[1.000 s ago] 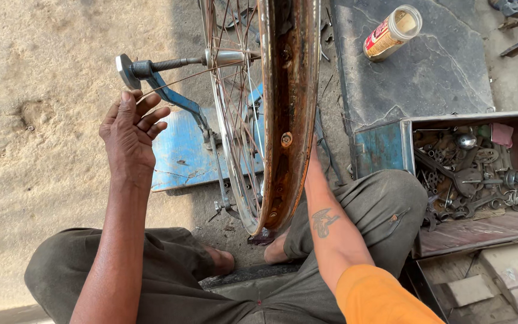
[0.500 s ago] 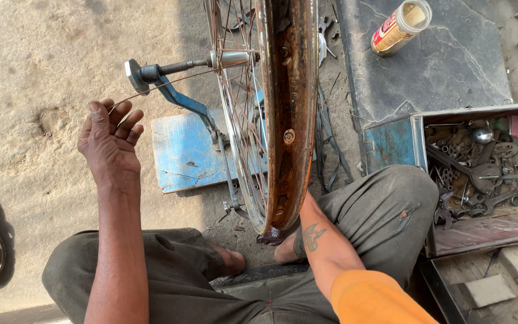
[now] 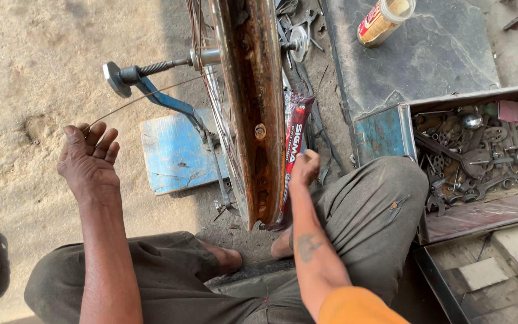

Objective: The person sits on the ground and repairs a bicycle wheel mounted on a truing stand. They insert new spokes into the rim and hub, then attach and tighten nipples onto the spoke ends. The person repeatedly rotates the wheel to access different spokes and continues the process of inserting and securing them.

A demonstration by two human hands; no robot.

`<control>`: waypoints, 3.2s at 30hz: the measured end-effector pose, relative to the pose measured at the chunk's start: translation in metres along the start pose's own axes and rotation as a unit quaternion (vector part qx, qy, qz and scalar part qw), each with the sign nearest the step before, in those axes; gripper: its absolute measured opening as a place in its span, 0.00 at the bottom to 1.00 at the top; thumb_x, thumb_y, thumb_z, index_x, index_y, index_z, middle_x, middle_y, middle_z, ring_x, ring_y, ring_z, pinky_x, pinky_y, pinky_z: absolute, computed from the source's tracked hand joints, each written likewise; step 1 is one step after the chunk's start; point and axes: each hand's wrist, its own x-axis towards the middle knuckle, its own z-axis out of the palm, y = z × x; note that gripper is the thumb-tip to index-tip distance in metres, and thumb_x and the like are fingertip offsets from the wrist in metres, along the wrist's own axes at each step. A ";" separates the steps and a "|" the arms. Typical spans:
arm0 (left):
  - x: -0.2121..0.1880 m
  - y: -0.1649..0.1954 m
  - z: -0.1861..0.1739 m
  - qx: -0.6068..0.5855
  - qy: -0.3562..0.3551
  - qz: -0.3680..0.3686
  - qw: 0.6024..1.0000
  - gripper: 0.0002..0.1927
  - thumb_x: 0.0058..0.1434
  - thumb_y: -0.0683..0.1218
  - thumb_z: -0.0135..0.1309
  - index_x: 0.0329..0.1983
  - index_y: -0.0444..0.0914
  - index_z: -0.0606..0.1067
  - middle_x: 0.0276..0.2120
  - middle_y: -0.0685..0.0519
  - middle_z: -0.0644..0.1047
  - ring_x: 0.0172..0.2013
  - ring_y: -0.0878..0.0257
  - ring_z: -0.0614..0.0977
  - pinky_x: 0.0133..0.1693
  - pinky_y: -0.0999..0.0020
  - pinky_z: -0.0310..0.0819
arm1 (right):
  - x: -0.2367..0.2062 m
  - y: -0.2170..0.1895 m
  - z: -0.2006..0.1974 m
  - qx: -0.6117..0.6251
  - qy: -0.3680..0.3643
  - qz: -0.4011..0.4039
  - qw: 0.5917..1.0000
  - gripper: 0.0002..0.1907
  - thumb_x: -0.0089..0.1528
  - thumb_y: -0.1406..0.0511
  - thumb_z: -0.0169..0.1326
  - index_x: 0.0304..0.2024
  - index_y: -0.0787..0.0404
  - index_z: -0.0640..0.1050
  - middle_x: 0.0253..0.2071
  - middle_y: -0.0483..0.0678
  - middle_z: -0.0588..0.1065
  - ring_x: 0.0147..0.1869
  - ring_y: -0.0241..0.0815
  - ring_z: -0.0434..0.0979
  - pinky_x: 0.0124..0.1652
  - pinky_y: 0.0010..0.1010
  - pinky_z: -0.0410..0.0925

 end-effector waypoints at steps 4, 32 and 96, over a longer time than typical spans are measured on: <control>0.008 -0.010 -0.010 -0.015 0.046 -0.020 0.999 0.19 0.68 0.56 0.58 0.45 0.35 0.74 0.37 0.46 0.83 0.37 0.56 0.88 0.34 0.70 0.84 | 0.014 0.017 -0.004 -0.054 -0.219 0.159 0.961 0.15 0.60 0.62 0.62 0.38 0.69 0.81 0.38 0.55 0.79 0.37 0.47 0.77 0.34 0.42 0.66; 0.001 -0.080 -0.064 0.436 0.350 -0.121 0.820 0.08 0.62 0.38 0.51 0.32 0.36 0.64 0.29 0.43 0.76 0.26 0.59 0.71 0.27 0.69 0.64 | -0.017 -0.009 0.026 -0.348 -0.276 -0.079 0.893 0.31 0.68 0.59 0.46 0.67 0.69 0.56 0.51 0.68 0.76 0.55 0.70 0.77 0.51 0.60 0.68; -0.196 -0.270 0.015 0.716 -0.489 0.037 0.497 0.27 0.60 0.56 0.55 0.60 0.41 0.71 0.57 0.44 0.73 0.57 0.46 0.74 0.57 0.51 0.68 | 0.129 -0.070 0.061 0.029 -0.438 0.046 0.897 0.04 0.62 0.69 0.57 0.37 0.64 0.81 0.29 0.48 0.82 0.23 0.34 0.78 0.18 0.25 0.60</control>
